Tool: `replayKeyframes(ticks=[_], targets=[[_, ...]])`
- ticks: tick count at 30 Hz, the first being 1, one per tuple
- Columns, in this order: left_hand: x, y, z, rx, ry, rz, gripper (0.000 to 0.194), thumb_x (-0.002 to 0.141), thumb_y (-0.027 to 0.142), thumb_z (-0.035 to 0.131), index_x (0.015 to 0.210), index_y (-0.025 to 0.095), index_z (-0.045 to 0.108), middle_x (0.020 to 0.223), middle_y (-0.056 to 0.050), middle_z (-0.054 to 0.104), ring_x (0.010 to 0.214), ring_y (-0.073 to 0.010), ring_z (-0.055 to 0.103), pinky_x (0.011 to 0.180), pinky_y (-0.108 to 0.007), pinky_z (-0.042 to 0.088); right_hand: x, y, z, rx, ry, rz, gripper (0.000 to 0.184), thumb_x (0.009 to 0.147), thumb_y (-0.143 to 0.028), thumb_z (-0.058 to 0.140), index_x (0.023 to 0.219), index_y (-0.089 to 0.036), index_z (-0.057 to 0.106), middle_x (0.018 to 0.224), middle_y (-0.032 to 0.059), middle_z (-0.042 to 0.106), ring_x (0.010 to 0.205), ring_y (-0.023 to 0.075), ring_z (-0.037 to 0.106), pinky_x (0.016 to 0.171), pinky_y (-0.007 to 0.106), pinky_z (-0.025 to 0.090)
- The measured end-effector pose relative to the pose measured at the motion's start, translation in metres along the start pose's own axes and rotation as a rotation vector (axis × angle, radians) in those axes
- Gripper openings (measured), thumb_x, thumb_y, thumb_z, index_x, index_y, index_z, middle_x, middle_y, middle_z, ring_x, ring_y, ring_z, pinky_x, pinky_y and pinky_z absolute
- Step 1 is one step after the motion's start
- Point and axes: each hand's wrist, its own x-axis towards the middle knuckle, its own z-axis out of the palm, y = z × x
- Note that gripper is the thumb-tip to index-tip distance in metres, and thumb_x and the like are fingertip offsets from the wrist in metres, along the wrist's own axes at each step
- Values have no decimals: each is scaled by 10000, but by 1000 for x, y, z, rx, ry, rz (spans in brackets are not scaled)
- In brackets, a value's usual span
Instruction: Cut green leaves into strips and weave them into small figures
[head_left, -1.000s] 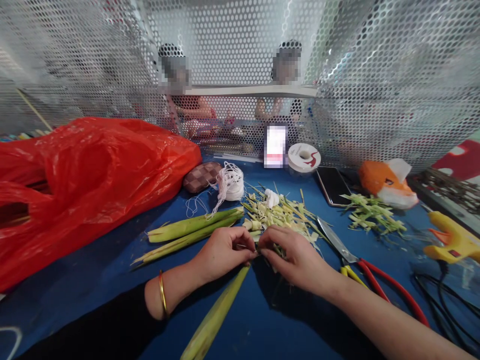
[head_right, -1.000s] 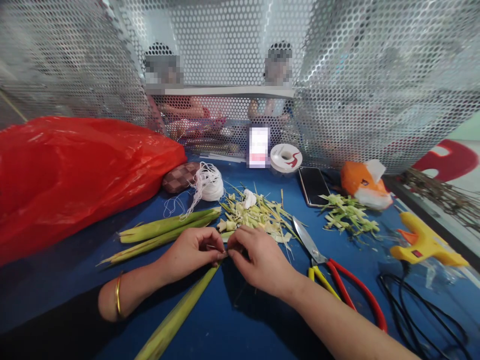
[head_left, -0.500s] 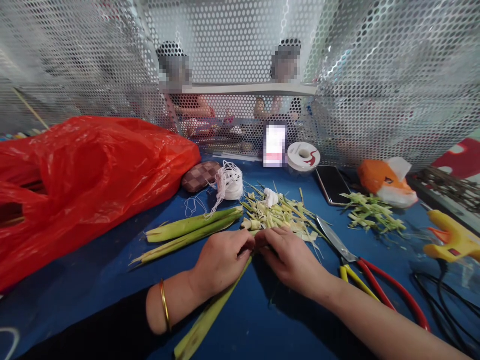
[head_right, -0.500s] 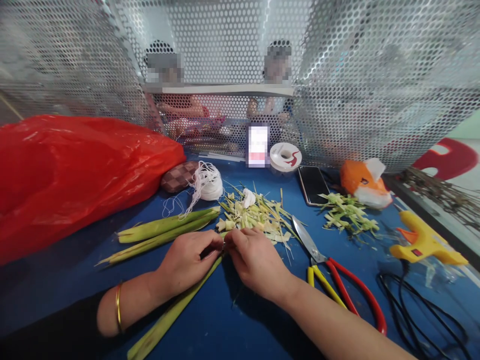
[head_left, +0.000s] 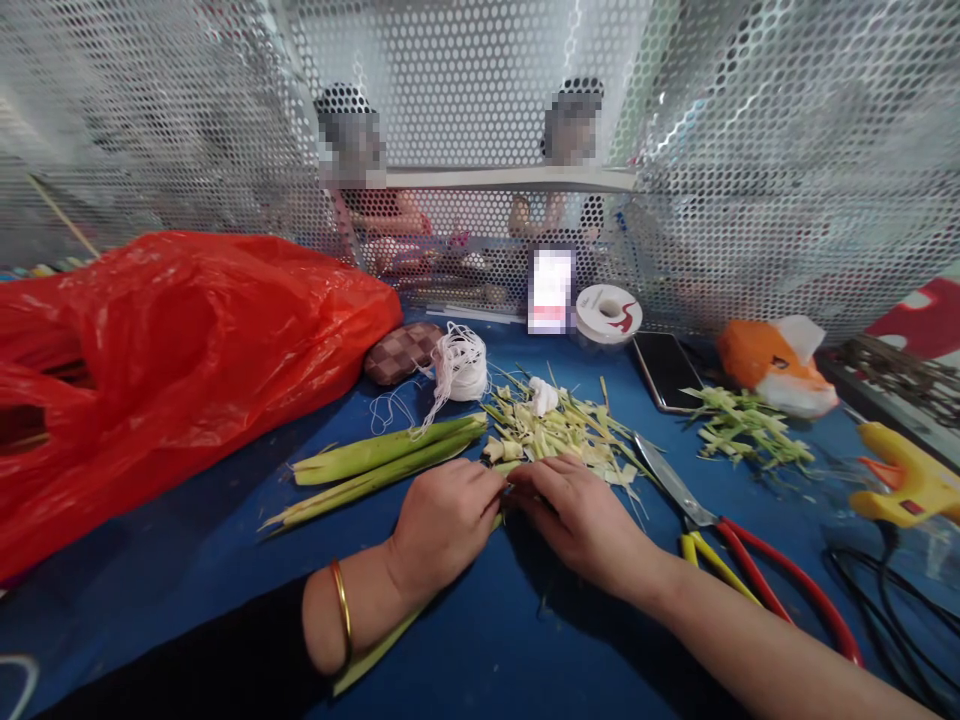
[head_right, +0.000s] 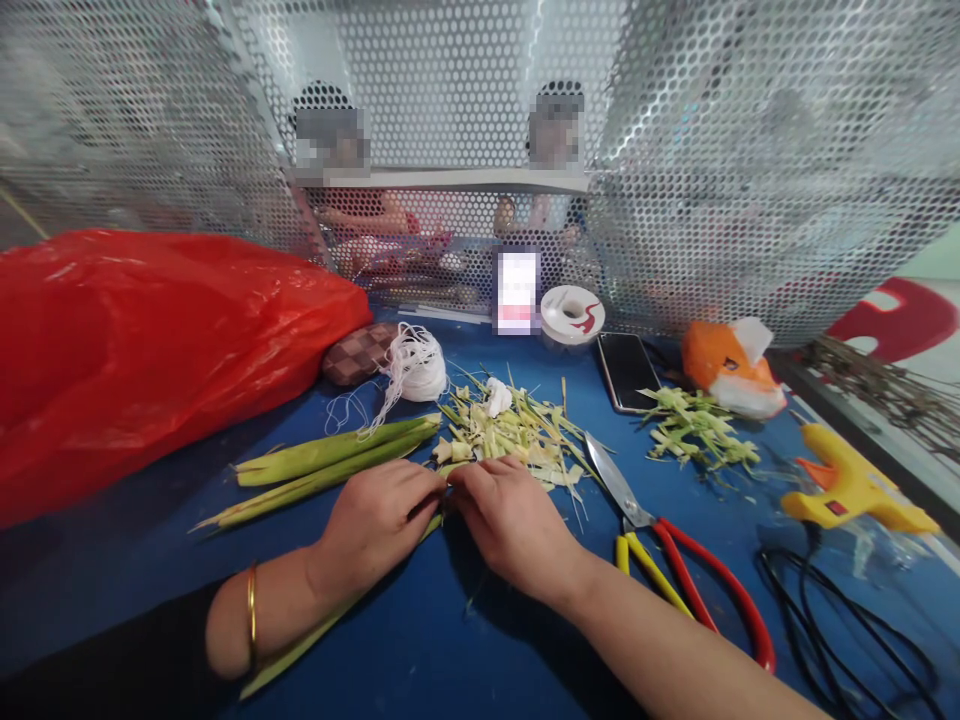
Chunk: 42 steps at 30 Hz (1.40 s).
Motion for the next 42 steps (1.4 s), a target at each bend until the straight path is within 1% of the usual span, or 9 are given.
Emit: replayKeyframes(ticks=[7, 11, 16, 20, 25, 29, 33, 38, 42], targets=[[-1, -2, 2, -182, 51, -58, 94, 864, 147, 571, 844, 179, 657, 782, -24, 708, 726, -169, 656, 667, -278, 480, 0, 1, 0, 61, 31, 56, 201, 898, -122, 534, 1066, -199, 615, 856, 50, 695, 798, 201, 606, 735, 345, 436], [1, -2, -1, -313, 93, -74, 64, 846, 148, 608, 835, 187, 658, 791, -11, 709, 736, -156, 655, 690, -265, 478, 0, 3, -2, 65, 93, 101, 187, 876, -135, 577, 1011, -216, 678, 864, 52, 668, 825, 202, 597, 728, 341, 445], [2, 0, -4, -340, 66, -103, 64, 838, 144, 618, 812, 187, 657, 768, -8, 694, 716, -151, 637, 661, -258, 456, 2, 2, -1, 135, 74, 151, 148, 827, -115, 622, 893, -219, 704, 818, 27, 621, 794, 181, 578, 705, 322, 441], [2, 1, -4, -340, 64, -109, 54, 847, 174, 622, 799, 180, 647, 761, -11, 687, 711, -150, 628, 657, -259, 449, 3, -1, -2, 169, 95, 171, 132, 823, -88, 582, 770, -193, 642, 789, 25, 589, 785, 180, 563, 709, 320, 434], [2, 0, -3, -331, 73, -116, 63, 844, 153, 613, 799, 180, 648, 754, -13, 683, 717, -153, 628, 674, -271, 458, 1, -2, -4, 214, 192, 249, 139, 829, -77, 519, 810, -198, 583, 806, 26, 576, 802, 187, 564, 727, 333, 452], [1, 0, -3, -350, 87, -118, 61, 839, 156, 614, 796, 186, 646, 758, -10, 687, 716, -152, 632, 663, -272, 464, 1, -1, -4, 251, 146, 155, 279, 821, -69, 553, 1045, -224, 614, 1028, 59, 622, 974, 206, 576, 849, 371, 450], [2, 0, -3, -379, 97, -126, 59, 842, 164, 614, 802, 188, 651, 761, -7, 690, 714, -150, 631, 665, -273, 465, 2, 1, -4, 145, 79, 50, 130, 889, -130, 554, 866, -211, 654, 905, 44, 654, 876, 194, 583, 779, 350, 425], [3, -1, -7, -429, 44, -193, 67, 823, 153, 632, 777, 195, 656, 742, 6, 683, 710, -148, 629, 674, -270, 460, 2, 0, -9, -94, 59, -32, 191, 946, -173, 477, 838, -186, 634, 836, 55, 645, 806, 196, 547, 729, 344, 373], [5, -7, -9, -478, -67, -234, 96, 806, 115, 629, 754, 190, 658, 755, 6, 680, 734, -149, 628, 683, -264, 455, 1, -2, -15, -311, 5, -133, 228, 952, -158, 438, 836, -187, 633, 851, 59, 646, 796, 205, 522, 754, 365, 336]])
